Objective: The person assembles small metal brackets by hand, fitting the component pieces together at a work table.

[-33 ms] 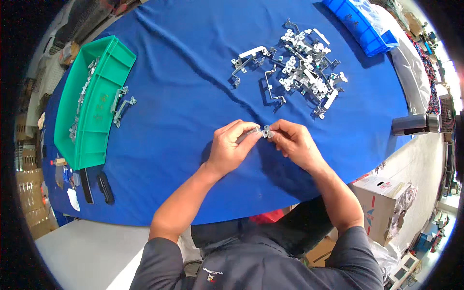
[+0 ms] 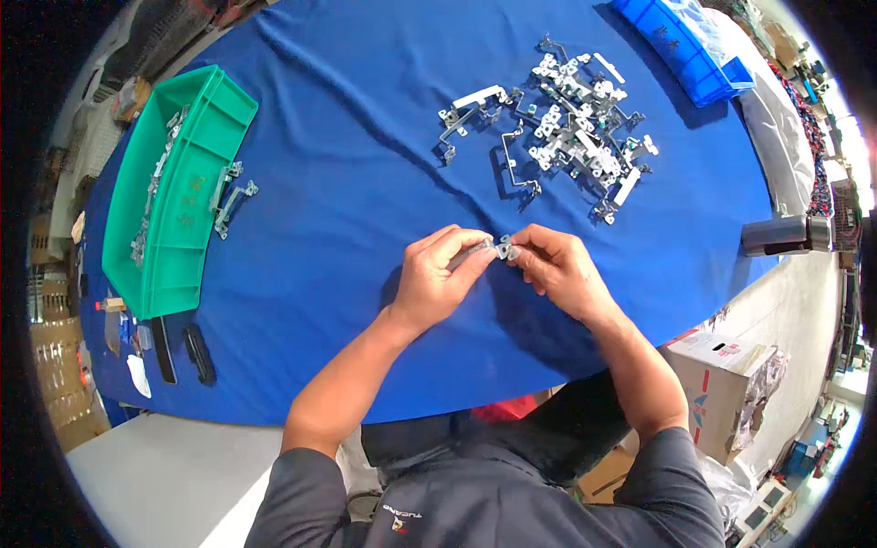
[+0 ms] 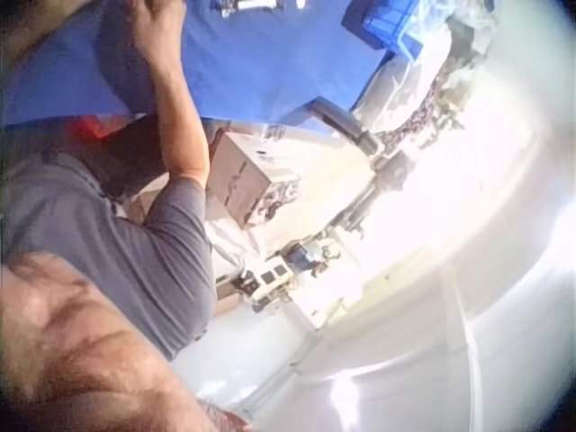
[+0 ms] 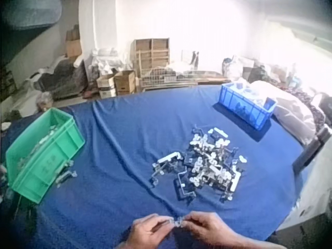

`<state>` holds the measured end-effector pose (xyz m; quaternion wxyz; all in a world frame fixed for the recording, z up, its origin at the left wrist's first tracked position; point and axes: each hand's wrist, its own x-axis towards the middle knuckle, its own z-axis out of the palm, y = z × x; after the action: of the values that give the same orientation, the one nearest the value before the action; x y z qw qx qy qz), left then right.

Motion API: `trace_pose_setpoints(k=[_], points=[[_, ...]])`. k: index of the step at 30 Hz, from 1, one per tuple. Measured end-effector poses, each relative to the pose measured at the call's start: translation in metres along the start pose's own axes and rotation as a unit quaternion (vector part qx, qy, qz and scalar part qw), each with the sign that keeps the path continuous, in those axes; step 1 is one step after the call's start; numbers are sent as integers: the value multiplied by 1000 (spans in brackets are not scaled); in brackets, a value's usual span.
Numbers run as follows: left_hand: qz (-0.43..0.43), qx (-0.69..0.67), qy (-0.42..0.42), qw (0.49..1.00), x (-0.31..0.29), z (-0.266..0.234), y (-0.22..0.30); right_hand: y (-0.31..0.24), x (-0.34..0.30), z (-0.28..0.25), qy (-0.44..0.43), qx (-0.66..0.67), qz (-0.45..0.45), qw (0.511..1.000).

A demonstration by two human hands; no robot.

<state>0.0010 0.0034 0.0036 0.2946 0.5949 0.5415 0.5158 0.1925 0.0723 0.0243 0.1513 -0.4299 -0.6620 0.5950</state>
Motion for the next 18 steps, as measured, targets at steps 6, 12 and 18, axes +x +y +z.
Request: trace_pose_setpoints(k=[6, 12, 18], points=[[-12, -16, -26, 999, -2, 1, -4, 0, 0, 2, 1, -12, -21, 1000], [-5, -13, -31, 999, -2, 1, -2, 9, 2, 3, -12, 39, -14, 999], [-10, -10, -45, 999, -4, 2, -6, 1, 3, 3, -27, 150, -15, 988]])
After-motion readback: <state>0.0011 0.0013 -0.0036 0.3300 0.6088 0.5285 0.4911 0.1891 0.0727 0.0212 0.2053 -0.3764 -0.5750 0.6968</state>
